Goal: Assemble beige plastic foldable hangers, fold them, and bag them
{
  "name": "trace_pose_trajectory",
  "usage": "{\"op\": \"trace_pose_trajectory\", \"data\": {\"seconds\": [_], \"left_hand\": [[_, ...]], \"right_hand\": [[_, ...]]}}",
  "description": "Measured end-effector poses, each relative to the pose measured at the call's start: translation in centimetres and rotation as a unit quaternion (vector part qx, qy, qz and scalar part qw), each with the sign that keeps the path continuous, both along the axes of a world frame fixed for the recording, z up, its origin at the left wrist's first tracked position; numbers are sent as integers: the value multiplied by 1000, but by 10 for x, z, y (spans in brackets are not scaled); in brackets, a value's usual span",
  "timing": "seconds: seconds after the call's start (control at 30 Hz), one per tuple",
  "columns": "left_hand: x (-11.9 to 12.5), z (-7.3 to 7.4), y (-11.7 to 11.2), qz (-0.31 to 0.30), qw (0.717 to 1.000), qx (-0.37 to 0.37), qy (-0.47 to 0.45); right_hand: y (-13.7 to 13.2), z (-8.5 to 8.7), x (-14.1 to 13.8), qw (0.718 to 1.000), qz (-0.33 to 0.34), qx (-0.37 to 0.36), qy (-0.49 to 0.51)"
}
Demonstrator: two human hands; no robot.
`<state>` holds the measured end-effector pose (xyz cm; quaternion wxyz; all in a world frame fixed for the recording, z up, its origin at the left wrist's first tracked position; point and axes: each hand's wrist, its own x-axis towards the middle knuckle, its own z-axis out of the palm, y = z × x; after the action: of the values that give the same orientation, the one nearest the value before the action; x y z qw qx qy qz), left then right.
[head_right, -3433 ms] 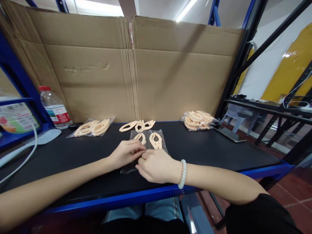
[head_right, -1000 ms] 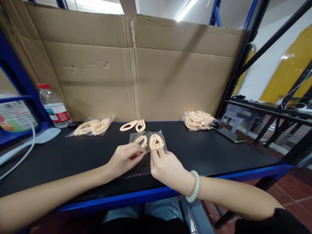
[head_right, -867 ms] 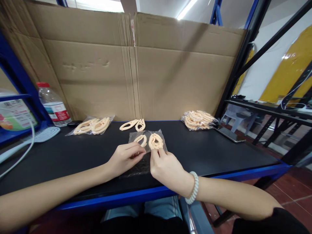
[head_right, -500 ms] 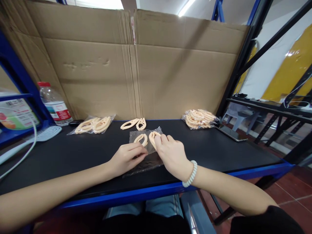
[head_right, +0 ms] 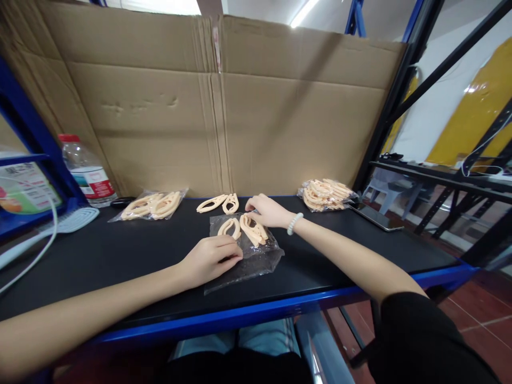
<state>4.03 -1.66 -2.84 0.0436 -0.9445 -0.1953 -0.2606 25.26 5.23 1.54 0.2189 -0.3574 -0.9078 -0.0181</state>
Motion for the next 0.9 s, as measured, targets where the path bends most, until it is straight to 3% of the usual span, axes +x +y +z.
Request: {"op": "trace_pose_trajectory", "data": {"seconds": [0.17,0.33,0.47,0.67,0.9], "left_hand": [[-3,6,0,-8,1000,-1,21],[-5,7,1,-7,999,3,32],[-5,6,2,-10,999,-1,34],[-4,6,1,-6,1000,12,13],[-5,5,0,-8,999,44,5]], "right_hand": [[80,-11,-33,990,-8,22,-138],[114,-11,-61,972,-31,44,-229],[110,-7,-53,973,-35,42,-224],[86,0,-8,976,-4,-26,-216],[57,-9,28,998,52,8,22]]}}
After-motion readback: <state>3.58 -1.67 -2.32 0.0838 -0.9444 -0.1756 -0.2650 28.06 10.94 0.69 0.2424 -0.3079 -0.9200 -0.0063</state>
